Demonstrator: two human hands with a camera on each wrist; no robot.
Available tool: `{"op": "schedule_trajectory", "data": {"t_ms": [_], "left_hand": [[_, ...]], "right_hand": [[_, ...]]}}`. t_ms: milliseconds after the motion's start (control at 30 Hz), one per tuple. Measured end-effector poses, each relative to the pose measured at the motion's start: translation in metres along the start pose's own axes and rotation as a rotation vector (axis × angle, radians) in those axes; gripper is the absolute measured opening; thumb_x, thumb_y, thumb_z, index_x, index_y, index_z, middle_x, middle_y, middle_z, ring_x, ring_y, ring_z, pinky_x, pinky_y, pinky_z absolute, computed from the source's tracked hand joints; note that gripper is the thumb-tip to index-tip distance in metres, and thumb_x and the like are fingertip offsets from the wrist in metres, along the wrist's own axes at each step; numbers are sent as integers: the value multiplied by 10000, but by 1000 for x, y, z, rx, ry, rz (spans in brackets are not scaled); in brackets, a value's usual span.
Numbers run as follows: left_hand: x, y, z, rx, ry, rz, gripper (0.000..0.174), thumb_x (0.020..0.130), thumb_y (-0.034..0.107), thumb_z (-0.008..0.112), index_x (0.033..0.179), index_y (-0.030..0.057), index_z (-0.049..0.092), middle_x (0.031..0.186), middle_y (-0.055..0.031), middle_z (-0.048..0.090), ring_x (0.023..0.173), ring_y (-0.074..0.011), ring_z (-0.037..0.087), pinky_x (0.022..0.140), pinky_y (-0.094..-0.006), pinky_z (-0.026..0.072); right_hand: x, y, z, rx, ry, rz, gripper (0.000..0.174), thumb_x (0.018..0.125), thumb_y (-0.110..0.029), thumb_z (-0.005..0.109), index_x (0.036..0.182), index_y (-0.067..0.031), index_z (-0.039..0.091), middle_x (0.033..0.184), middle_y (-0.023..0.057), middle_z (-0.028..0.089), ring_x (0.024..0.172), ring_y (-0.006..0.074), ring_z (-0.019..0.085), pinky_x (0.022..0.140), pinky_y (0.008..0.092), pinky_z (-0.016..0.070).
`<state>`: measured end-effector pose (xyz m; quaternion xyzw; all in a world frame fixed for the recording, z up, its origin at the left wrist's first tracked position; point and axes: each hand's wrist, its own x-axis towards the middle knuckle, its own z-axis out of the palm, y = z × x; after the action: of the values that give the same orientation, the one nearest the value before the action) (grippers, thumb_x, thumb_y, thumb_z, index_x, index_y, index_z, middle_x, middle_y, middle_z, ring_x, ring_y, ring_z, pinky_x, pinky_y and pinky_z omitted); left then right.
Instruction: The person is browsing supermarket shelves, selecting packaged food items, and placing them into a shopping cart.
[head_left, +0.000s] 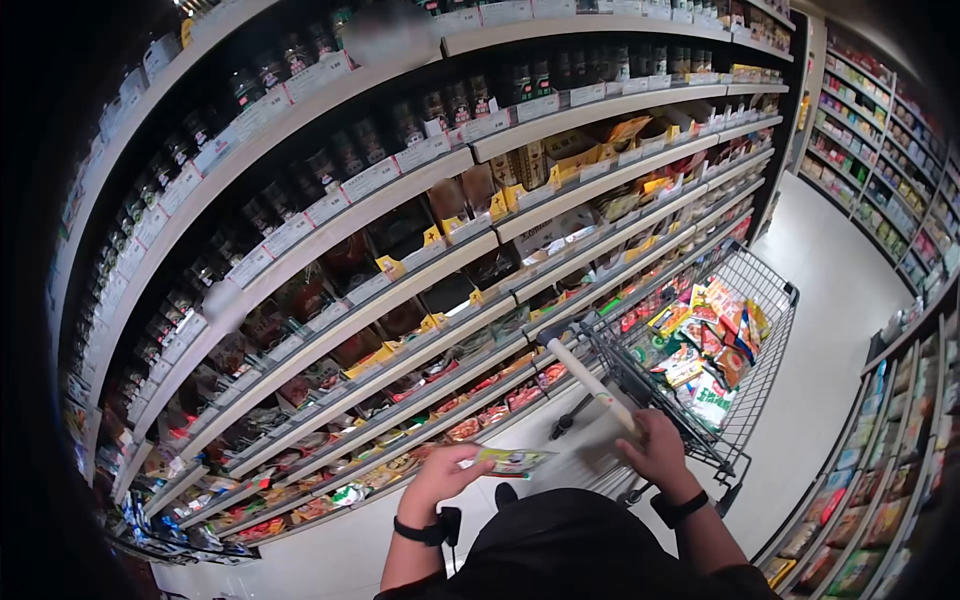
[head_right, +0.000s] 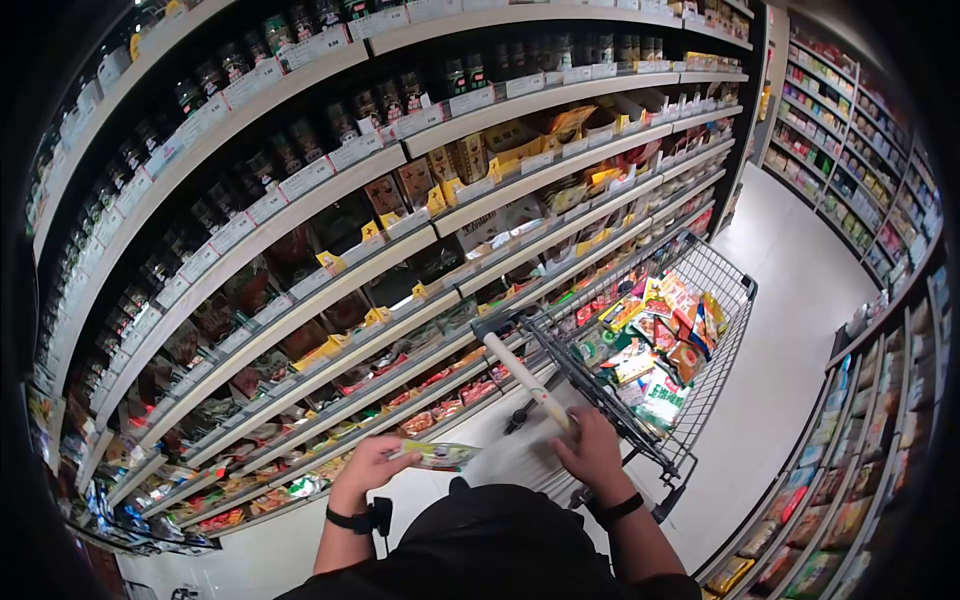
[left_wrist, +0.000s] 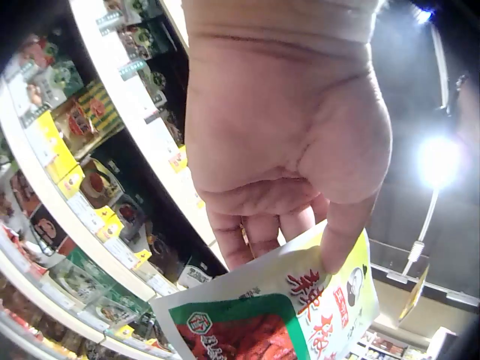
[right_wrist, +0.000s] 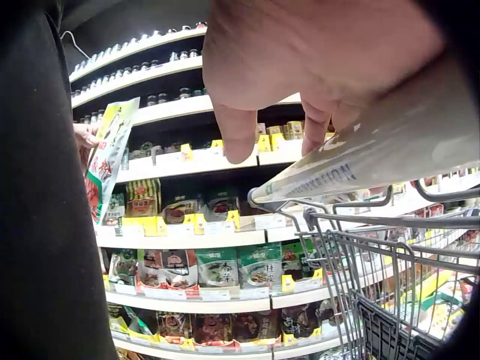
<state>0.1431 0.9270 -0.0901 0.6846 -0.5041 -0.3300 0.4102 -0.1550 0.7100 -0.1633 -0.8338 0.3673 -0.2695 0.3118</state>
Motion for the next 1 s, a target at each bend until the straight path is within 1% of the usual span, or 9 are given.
{"op": "schedule_trajectory", "data": {"t_ms": [100,167,300,400,433,567,733,933,1000], "left_hand": [[-29,-12,8,-55,145,-7,132,876,91,723,983,13,724,858,-35,704,794,-95,604,734,-255,484],[-45,-15,15,-88,224,-43,133,870,94,731,977,15,733,863,-31,710,800,-100,609,752,-260,485],[-57,-4,24,-91,272,-98,135,859,91,742,968,12,736,845,-35,702,786,-99,603,737,-264,482],[-51,16,30,30,253,-58,132,865,94,734,969,12,734,843,-40,697,789,-104,604,741,-264,483],[-46,14,35,2,287,35,90,847,70,744,901,3,719,739,-22,660,695,-86,555,654,-250,451],[-39,30,37,17,160,65,108,862,53,719,952,-5,721,859,-79,703,797,-142,631,742,-275,499],[-38,28,33,7,113,59,114,869,60,716,966,-1,720,852,-68,700,788,-120,617,738,-262,492],[-28,41,36,67,85,47,134,887,94,708,991,11,718,854,-53,708,792,-100,625,736,-257,499],[-26,46,38,50,88,26,146,887,103,711,1002,13,718,862,-42,711,799,-89,622,735,-256,500]], "right_hand": [[-1,9,2,-34,82,-187,522,746,-319,774,1144,-45,575,1188,156,588,1105,357,563,927,450,448],[-3,12,2,-17,73,-212,517,736,-321,783,1136,-59,586,1226,151,579,1147,360,544,963,456,426],[-5,19,4,1,102,-275,457,725,-321,796,1076,-86,624,1233,139,583,1182,354,535,975,454,422],[-5,22,5,86,93,-280,406,722,-321,802,1023,-98,646,1213,126,596,1208,355,525,979,454,422],[-6,20,4,93,85,-273,371,738,-318,789,997,-92,651,1189,117,607,1229,359,515,990,454,408],[-9,14,1,34,90,-313,339,756,-305,770,990,-89,654,1196,125,608,1239,359,511,1010,455,383],[-14,10,0,-26,116,-356,285,759,-264,758,952,-83,653,1208,140,606,1247,357,507,1019,463,375],[-16,11,2,-64,150,-380,265,780,-294,736,926,-86,662,1211,128,605,1244,320,513,1011,454,362],[-17,8,0,-71,139,-370,253,776,-273,744,913,-78,659,1204,140,605,1243,332,512,1010,464,371]]}}
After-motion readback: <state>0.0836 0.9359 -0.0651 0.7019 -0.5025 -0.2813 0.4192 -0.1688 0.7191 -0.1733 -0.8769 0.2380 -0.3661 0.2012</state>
